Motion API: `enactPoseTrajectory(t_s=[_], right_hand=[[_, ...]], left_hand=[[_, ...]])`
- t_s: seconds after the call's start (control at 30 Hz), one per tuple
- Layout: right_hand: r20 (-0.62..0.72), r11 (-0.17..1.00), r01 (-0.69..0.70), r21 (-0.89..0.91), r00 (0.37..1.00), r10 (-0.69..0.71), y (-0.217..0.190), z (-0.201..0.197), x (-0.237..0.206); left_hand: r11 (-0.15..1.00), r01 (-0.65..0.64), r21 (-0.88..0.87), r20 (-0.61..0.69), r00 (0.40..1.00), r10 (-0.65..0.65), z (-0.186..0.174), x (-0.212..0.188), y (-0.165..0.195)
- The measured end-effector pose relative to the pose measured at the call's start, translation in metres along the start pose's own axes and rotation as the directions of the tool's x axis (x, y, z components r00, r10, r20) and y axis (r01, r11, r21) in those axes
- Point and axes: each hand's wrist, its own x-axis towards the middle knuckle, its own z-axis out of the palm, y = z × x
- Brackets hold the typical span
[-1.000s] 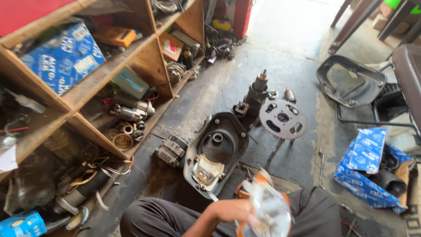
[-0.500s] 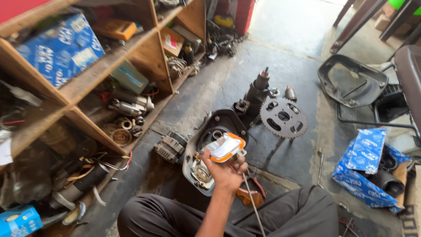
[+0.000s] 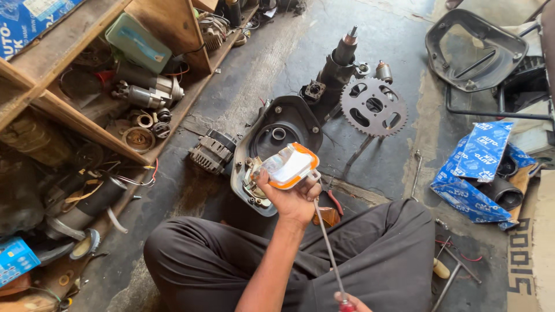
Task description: The person sits on the floor and uses a screwdriver and pliers to remove an orange plastic cover from a motorcycle headlight assembly. They then use a brush to clean the interior of the headlight housing.
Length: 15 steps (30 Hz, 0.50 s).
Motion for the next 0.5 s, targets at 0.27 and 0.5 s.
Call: enactPoseTrajectory(t_s=[0.27,0.5], right_hand=[[0.167,0.974,-0.051,0.222,0.986,0.014,-0.019,0.004,-0.012],[0.123,0.929,0.321,-0.184,0.945,-0.302,-0.018,-0.003,-0.015]], left_hand=[[0.996,-0.085,-0.006,-0.085,0.993,0.085,0.008,-0.012,-0.004],[0.989,-0.151,0.013,-0.027,0.988,0.151,0.009,-0.017,-0.008]])
